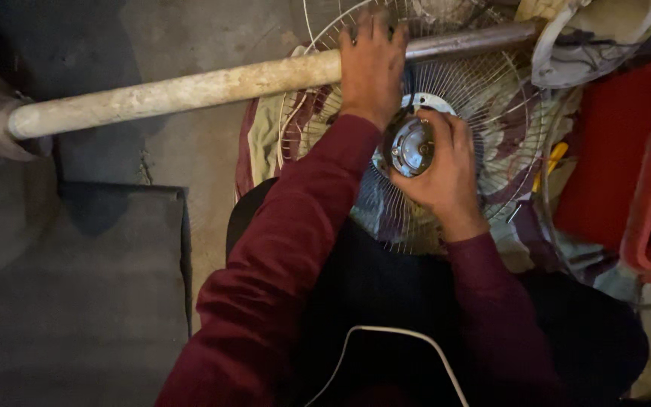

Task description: The person disassembles a standing fan by removing the front grille and motor housing, then reassembles it by reattaching the motor housing and securing the front grille. The person uses a screwdriver to tighten screws and handles the fan blades and motor components.

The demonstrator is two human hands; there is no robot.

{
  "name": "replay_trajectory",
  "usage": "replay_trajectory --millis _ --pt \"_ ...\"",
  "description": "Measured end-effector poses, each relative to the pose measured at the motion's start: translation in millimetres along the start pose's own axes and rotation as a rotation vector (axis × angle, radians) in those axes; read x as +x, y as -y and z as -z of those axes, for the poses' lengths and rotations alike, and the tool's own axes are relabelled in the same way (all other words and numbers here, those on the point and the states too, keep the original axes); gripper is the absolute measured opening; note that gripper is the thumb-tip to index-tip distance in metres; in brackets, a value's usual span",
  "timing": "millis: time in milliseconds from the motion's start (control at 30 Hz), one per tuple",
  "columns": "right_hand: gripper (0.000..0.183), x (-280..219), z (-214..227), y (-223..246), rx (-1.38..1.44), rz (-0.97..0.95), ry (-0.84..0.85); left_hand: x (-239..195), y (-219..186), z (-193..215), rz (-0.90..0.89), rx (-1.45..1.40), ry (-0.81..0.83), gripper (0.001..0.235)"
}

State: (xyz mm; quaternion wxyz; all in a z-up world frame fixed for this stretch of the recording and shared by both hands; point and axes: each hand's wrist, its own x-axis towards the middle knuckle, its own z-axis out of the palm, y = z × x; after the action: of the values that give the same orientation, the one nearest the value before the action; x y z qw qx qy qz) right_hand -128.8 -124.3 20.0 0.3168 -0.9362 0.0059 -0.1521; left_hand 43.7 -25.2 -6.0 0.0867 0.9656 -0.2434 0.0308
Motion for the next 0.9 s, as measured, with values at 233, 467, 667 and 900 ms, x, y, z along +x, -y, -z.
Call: replay_trajectory --millis 233,467,667,900 --pt "0.112 -19.6 3.7 -11.6 0.063 -0.083 0.033 -7.0 -11.8 4.6 -0.075 -0.016 -0.226 0.074" --pt "0.099 -63.9 0.3 -37.2 0.08 -0.16 -0.253 -36.5 -22.5 26.5 -0.346 -0.48 0.103 0.066" --pt "0.035 -90.5 -28.6 -16.1 0.079 -0.248 -0.221 -59.3 -31.9 39.1 -0.345 -0.466 0.527 0.085" --pt "0.021 -84.5 -21.4 0.1 0.059 -0.244 -0.245 -58.7 -27.9 39.3 -0.301 -0.507 0.536 0.074"
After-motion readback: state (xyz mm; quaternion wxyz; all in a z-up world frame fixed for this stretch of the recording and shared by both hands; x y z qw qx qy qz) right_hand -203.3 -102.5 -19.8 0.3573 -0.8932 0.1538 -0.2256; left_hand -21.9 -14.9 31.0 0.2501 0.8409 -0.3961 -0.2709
